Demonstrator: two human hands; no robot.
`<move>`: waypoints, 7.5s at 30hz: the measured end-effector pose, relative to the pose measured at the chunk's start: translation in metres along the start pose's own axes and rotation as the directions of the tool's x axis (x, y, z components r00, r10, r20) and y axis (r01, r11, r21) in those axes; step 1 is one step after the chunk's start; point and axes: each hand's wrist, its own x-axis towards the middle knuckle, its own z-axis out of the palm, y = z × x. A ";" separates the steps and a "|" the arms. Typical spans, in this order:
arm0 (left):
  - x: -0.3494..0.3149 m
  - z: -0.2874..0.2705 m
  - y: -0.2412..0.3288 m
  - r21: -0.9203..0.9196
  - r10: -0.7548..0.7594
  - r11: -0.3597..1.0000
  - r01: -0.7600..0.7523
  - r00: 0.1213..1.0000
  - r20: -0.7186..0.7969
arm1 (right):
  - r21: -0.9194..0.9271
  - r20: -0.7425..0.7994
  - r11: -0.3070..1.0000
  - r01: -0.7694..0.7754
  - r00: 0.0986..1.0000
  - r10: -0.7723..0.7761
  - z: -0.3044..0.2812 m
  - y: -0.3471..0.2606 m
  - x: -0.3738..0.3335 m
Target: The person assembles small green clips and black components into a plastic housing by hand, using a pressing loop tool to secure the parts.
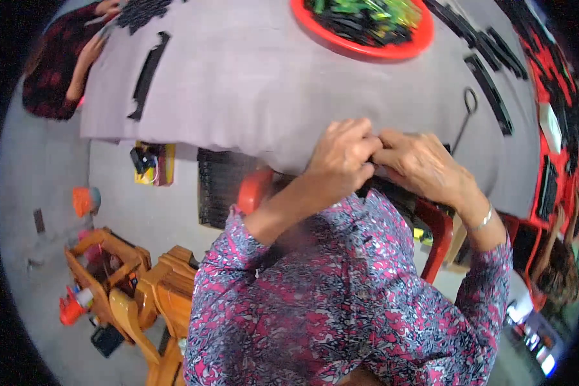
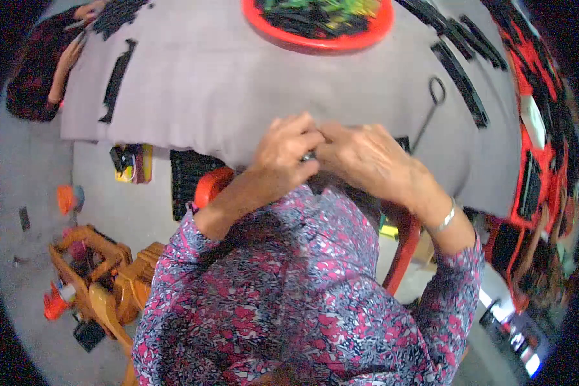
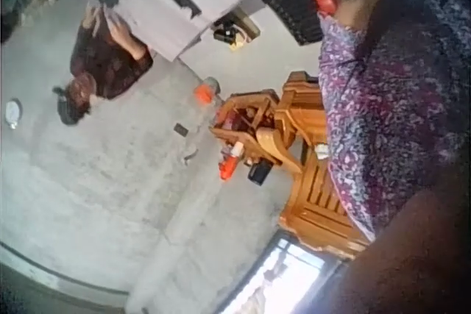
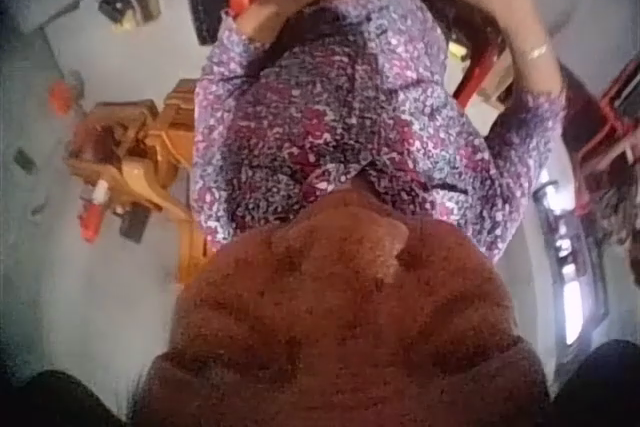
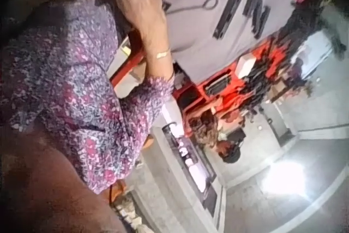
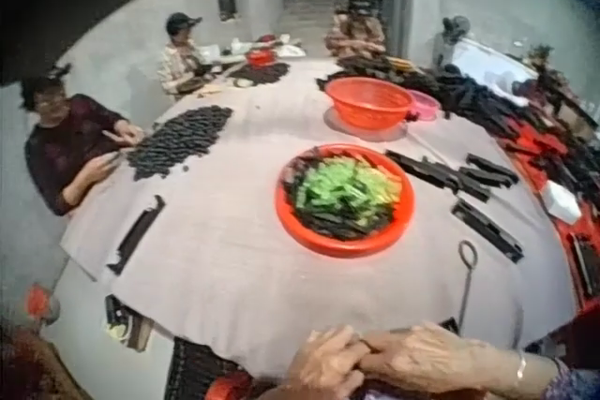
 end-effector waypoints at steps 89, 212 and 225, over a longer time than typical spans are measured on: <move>0.022 -0.031 -0.047 0.060 0.013 0.998 -0.011 0.999 -0.034 | 0.574 -0.264 0.729 -0.372 0.759 0.595 -0.034 0.095 -0.019; 0.034 -0.036 -0.022 -0.155 -0.044 0.985 0.072 0.984 0.175 | -0.112 -0.427 0.964 -0.241 0.888 0.172 0.043 -0.008 0.008; 0.031 -0.034 -0.016 -0.065 -0.059 0.995 0.073 0.980 0.189 | 0.344 -0.655 0.646 -0.682 0.318 0.685 -0.006 0.087 -0.082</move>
